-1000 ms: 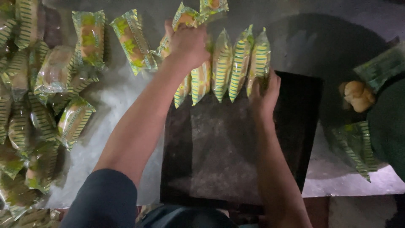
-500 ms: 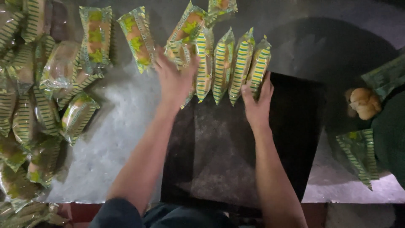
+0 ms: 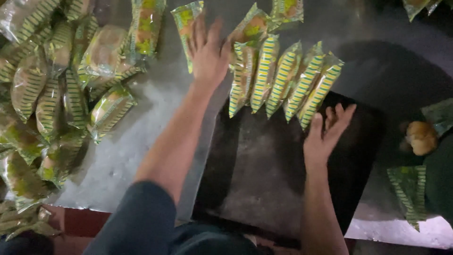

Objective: The person arranges multiple small, individually wrapped packages on a metal table. They pick up groups of packages, align them, and place them onto a dark tray, repeating this process to fill the tray.

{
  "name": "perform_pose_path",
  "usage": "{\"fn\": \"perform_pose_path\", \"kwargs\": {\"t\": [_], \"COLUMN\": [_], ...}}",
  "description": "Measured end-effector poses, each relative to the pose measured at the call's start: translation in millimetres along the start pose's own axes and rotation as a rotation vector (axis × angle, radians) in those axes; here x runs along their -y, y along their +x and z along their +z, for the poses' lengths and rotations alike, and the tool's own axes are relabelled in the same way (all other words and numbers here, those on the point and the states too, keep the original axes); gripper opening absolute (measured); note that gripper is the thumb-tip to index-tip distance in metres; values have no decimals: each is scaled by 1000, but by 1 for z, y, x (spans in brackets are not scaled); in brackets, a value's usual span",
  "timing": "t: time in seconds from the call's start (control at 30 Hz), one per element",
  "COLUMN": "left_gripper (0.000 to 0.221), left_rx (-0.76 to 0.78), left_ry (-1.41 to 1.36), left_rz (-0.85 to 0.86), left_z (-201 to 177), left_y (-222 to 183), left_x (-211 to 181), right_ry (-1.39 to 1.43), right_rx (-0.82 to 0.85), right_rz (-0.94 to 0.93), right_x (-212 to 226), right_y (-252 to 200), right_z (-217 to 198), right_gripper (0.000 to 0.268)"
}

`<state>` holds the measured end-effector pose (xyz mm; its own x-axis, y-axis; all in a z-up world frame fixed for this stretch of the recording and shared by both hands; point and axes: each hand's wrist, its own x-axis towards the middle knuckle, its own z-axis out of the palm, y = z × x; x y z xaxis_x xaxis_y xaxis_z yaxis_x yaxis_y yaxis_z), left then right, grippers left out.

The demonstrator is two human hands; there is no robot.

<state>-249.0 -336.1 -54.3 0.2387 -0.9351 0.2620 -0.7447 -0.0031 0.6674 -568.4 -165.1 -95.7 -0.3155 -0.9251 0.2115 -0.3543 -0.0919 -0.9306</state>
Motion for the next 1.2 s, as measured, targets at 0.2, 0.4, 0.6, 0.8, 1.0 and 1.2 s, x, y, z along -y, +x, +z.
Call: {"fn": "perform_pose_path", "kwargs": {"t": [0.2,0.4,0.6,0.8,1.0,1.2], "left_gripper": [55,48,31,46,91,72], "left_rx": [792,515,491,180,46,321], "left_ry": [660,1027,820,359,299,353], "left_rz": [-44,366,402,213,-403,-255], "left_z": [-2,-82,-195,-342,-378,-335], "left_y": [17,-67,-213,-193,-153,-203], "left_x": [54,162,255,298,329,302], "right_ry": [-106,-174,-170,-342,-798,-689], "right_rx": [76,150,513,607,1217,938], "right_rz": [25,-150,-202,-697,-401,-342], "right_x": [93,161,234,293,313,268], "right_y": [-54,-114,-135,-119,-147,-194], "right_z": [4,84,253,438,514,421], "right_gripper": [69,45,46,74,82,58]}}
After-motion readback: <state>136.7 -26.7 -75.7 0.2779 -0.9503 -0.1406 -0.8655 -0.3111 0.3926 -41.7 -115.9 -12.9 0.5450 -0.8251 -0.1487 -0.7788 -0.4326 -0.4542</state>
